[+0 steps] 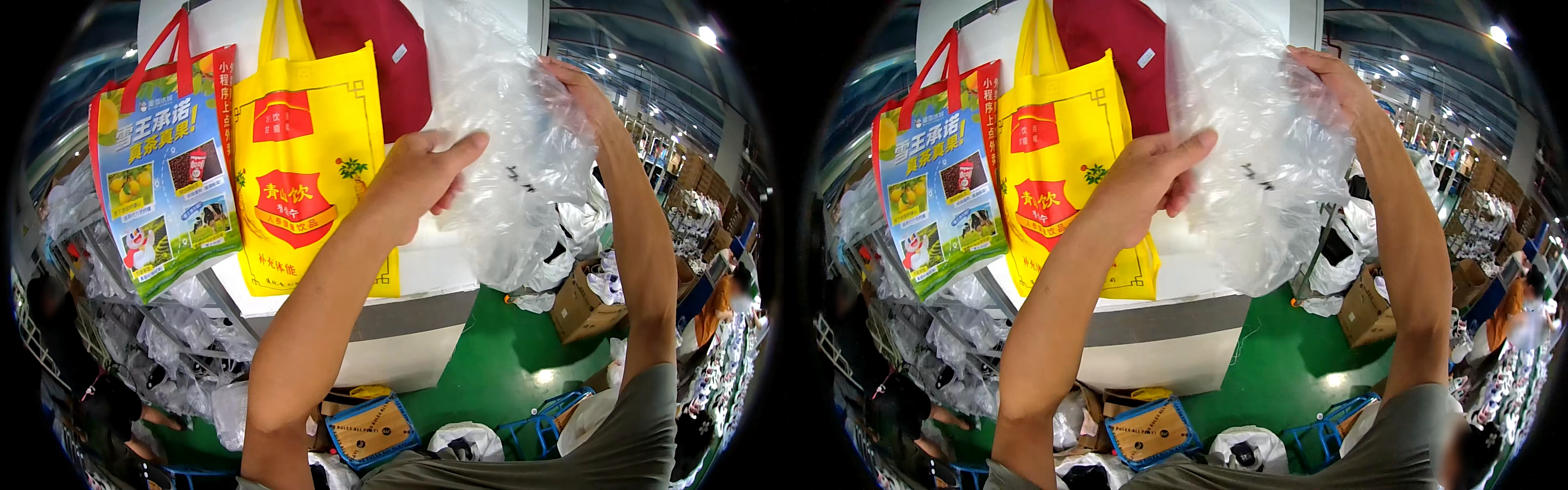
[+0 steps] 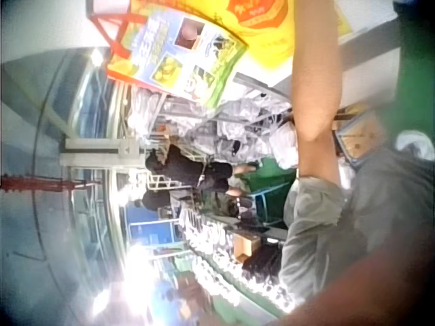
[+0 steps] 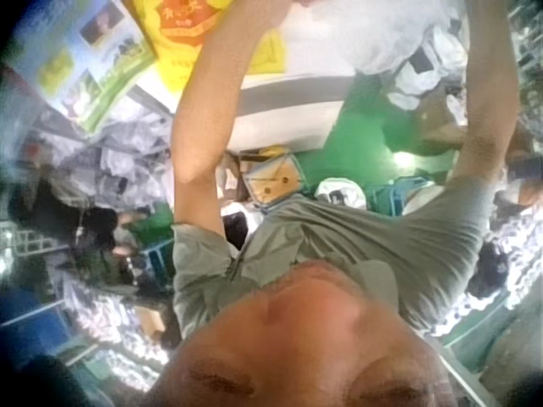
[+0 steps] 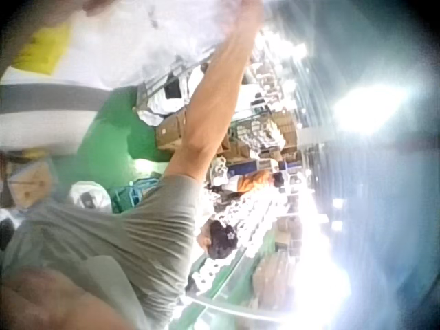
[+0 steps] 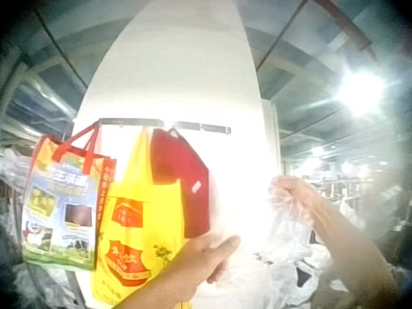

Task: The person picks up black shoe outsoles from a white bag and places them into a cardboard box on a conveyor belt. The person also handles a green plastic container and clears plastic wrap from a bag.

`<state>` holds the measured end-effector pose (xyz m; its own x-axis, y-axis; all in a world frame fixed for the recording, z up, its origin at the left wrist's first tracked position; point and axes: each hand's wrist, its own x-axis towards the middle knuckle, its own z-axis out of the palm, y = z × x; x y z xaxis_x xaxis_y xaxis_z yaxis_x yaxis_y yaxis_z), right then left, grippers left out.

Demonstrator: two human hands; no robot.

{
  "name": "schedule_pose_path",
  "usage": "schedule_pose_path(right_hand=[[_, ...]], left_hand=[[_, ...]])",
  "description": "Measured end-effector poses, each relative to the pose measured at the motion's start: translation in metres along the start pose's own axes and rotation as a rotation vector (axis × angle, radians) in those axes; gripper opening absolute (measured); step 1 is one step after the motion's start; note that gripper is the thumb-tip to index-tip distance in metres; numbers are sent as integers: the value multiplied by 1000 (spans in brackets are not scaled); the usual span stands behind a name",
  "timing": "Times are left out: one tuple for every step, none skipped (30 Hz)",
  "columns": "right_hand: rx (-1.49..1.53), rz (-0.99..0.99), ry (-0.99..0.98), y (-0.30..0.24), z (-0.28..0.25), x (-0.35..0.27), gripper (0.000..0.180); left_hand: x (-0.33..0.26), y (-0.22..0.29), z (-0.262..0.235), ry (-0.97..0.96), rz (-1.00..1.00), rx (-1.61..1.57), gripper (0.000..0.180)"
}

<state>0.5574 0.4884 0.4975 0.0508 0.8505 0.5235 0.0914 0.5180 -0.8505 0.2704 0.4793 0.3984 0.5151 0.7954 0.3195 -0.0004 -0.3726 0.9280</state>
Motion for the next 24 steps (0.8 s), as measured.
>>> schedule_pose_path(right_hand=[[4, -39, -10, 1, -2, 0, 21], [9, -79, -21, 2, -5, 1, 22], [-30, -86, -65, 3, -12, 7, 22], [-68, -93, -111, 2, -24, 19, 23], [-107, -99, -154, 1, -32, 27, 24], [-118, -112, -138, 2, -39, 34, 25], [-126, -123, -126, 2, -43, 41, 25], [-133, -133, -117, 3, -45, 46, 26], [-252, -174, -82, 5, -48, 52, 26], [-376, -217, -48, 6, -53, 57, 25], [-499, -261, -13, 10, -56, 62, 25], [-548, -242, 137, 19, -57, 66, 24], [-695, -284, 118, 17, -67, 70, 22], [-832, -327, 97, 13, -80, 75, 21], [-975, -369, 77, 12, -91, 81, 20], [-1228, -529, 186, 4, -81, 74, 19], [-1480, -691, 299, -18, -63, 56, 19], [-1478, -998, 414, -38, -29, 31, 17], [-1354, -1079, 529, -50, 23, -2, 18], [-1185, -1251, 319, -56, 66, -22, 12], [-1050, -1388, 72, -67, 108, -43, 11], [-1072, -1292, -260, -72, 134, -58, 11], [-1220, -1022, -512, -66, 150, -66, 14], [-1364, -756, -682, -65, 160, -69, 17]], left_hand=[[2, 0, -2, -84, -48, -3, 62], [-1, -2, 5, -72, 20, -26, 49], [-7, -4, 7, -57, 172, 52, 48], [-16, -1, 6, -39, 324, 132, 48], [-20, 0, 4, -24, 474, 212, 48], [-18, -4, -3, -51, 545, 229, 56], [-18, -8, -4, -95, 553, 145, 61], [-18, -10, -6, -137, 558, 63, 67], [-21, -12, -9, -168, 519, 59, 72], [-24, -11, -9, -198, 481, 52, 77], [-32, -11, -8, -217, 397, 123, 80], [-42, -10, -6, -236, 312, 190, 83], [-50, -9, -2, -150, 291, 248, 83], [-61, -5, 1, -63, 263, 312, 83], [-69, -3, 3, 21, 235, 371, 83], [-72, -3, 4, 79, 150, 260, 79], [-70, -7, 6, 134, 264, 398, 76], [-68, -11, 6, 202, 370, 555, 74], [-66, -19, 6, 269, 471, 712, 72], [-70, -17, 7, 278, 525, 797, 69], [-71, -18, 11, 287, 591, 855, 67], [-75, -4, 19, 232, 538, 820, 64], [-81, 6, 21, 176, 470, 805, 61], [-85, 9, 24, 111, 423, 836, 62]])
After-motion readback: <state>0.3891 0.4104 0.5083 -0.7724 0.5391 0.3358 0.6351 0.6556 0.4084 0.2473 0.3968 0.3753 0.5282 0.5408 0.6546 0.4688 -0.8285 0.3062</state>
